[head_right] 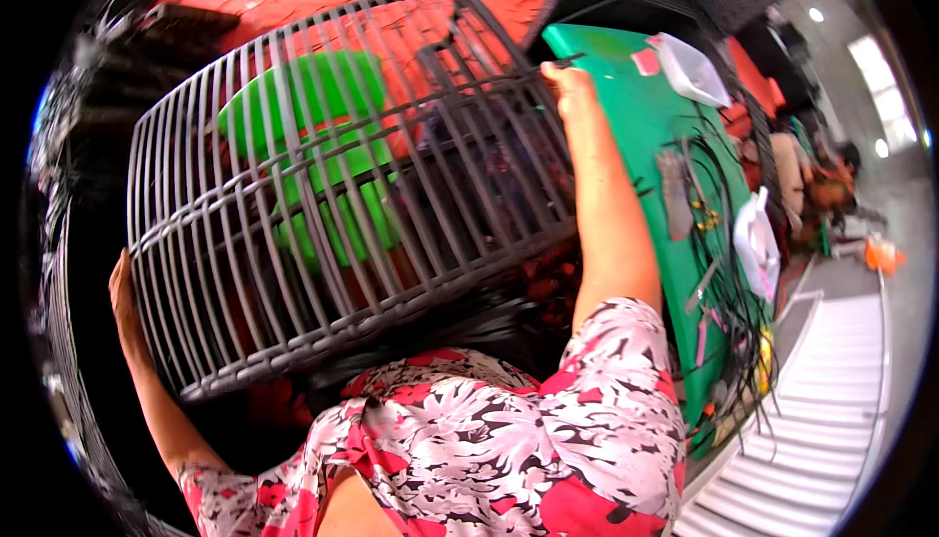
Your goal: The person weaves black synthetic strips through a dark metal furniture frame by hand, pulling the strips tight and positioning them around the bars.
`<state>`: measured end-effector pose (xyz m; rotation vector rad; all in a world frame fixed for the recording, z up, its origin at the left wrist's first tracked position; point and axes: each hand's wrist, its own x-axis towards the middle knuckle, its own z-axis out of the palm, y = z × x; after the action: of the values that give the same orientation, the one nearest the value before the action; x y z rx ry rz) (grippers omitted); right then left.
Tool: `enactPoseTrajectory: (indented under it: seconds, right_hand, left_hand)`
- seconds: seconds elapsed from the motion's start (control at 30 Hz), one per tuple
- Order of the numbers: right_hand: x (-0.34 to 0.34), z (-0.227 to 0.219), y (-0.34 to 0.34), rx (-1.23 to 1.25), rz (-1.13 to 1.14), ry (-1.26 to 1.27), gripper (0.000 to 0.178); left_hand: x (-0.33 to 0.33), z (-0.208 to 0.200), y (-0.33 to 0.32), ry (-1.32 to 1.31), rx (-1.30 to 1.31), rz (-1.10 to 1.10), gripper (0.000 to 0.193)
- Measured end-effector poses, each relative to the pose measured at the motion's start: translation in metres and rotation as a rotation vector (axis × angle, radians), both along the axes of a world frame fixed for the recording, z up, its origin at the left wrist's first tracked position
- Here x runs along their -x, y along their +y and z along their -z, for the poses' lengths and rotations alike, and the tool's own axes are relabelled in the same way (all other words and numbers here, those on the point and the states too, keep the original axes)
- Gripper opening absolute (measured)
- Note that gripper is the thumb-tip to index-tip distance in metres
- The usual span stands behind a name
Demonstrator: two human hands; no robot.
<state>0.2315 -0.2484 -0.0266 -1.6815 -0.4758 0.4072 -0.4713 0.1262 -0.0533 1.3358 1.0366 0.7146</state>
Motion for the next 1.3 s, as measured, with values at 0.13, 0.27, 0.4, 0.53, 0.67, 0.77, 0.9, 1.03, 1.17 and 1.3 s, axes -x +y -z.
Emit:
enactPoseTrajectory:
  seconds: [0.13, 0.27, 0.4, 0.53, 0.67, 0.77, 0.9, 1.03, 1.17, 1.3]
  right_hand:
    - [-0.050, 0.038, -0.028, -0.163, -0.288, -0.074, 0.029]
    - [-0.109, 0.043, -0.060, 0.022, -0.433, 0.613, 0.032]
    - [-0.099, 0.030, -0.068, 0.009, -0.235, 0.406, 0.031]
    - [-0.003, 0.013, -0.031, -0.111, -0.169, -0.240, 0.030]
    - [-0.027, 0.012, -0.021, -0.197, -0.150, 0.368, 0.023]
    - [-0.027, 0.012, -0.021, -0.164, 0.038, 0.344, 0.021]
    - [-0.001, -0.001, -0.022, -0.181, 0.133, 0.369, 0.016]
    - [0.003, -0.005, -0.027, -0.233, 0.183, 0.363, 0.019]
    - [0.010, -0.001, -0.011, -0.128, 0.134, 0.191, 0.023]
    - [0.002, 0.024, -0.011, -0.028, -0.208, -0.078, 0.027]
  left_hand:
    - [-0.023, -0.030, -0.034, 0.340, -0.295, -0.185, 0.038]
    - [-0.027, -0.016, -0.020, -0.325, 0.185, -0.150, 0.018]
    - [-0.021, -0.009, -0.009, -0.186, 0.118, -0.064, 0.022]
    - [-0.027, -0.009, -0.014, -0.034, 0.093, -0.166, 0.038]
    - [-0.025, -0.018, -0.006, -0.054, -0.001, 0.018, 0.035]
    - [-0.027, -0.018, -0.009, -0.157, 0.107, 0.068, 0.032]
    - [-0.035, -0.024, -0.025, -0.218, 0.132, -0.036, 0.030]
    - [-0.040, -0.021, -0.025, -0.235, 0.157, -0.024, 0.030]
    - [-0.021, -0.013, -0.010, -0.136, 0.096, -0.027, 0.031]
    - [0.004, -0.031, -0.024, 0.066, -0.154, -0.150, 0.036]
